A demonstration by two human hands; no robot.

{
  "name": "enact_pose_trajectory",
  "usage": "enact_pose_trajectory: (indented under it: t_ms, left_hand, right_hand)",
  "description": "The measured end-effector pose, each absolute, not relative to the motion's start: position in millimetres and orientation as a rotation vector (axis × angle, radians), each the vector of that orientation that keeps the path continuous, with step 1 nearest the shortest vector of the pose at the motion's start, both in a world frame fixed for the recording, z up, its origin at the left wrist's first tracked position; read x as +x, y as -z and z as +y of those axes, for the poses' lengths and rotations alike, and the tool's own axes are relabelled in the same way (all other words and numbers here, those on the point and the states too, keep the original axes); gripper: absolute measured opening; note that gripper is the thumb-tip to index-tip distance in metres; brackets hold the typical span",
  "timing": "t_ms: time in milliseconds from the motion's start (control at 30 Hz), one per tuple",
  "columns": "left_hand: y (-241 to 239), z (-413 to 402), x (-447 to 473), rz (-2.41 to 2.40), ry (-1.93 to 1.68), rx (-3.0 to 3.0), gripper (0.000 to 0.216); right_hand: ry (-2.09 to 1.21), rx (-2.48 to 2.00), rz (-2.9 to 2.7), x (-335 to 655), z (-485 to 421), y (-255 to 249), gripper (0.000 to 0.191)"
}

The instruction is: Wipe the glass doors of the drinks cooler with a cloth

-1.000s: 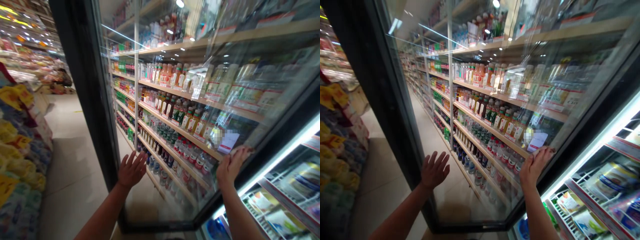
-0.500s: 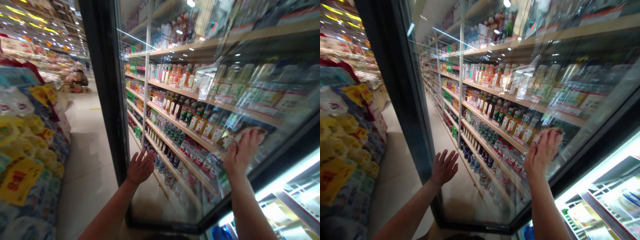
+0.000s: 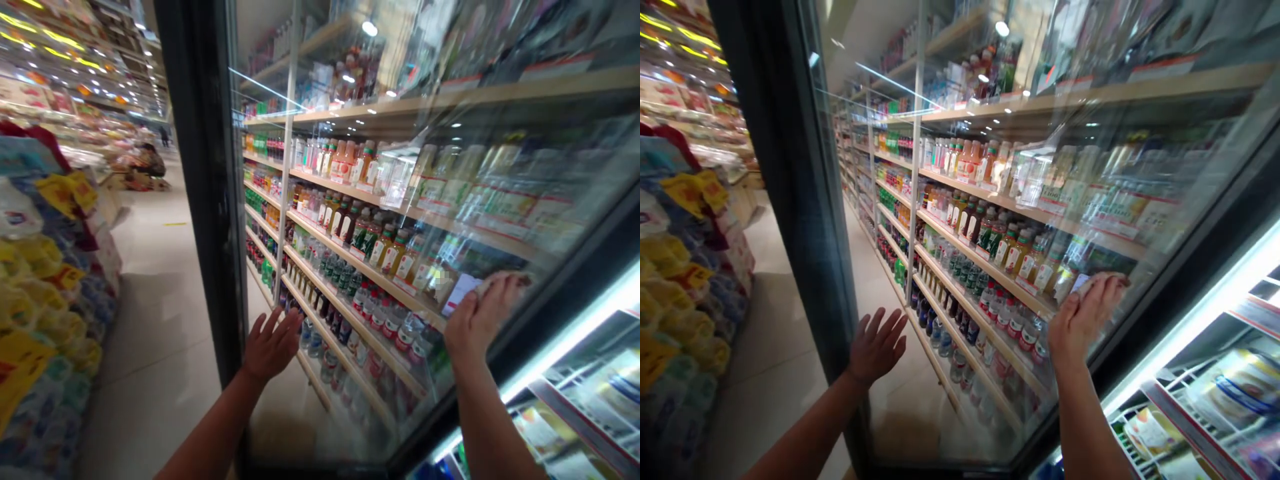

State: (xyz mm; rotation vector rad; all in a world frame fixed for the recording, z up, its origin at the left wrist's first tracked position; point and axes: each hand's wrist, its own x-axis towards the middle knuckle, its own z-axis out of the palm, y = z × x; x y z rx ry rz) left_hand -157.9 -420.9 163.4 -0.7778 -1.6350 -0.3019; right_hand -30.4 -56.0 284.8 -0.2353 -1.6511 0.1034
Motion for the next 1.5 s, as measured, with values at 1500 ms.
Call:
enact_pose_trajectory:
  t_ms: [1500]
  left_hand:
    - [-164.4, -424.1, -151.4, -1.675, 0.198, -0.735, 0.053]
  right_hand:
    - [0.109, 0.362, -1.951, -73.4, -241.5, -280.3, 0.066]
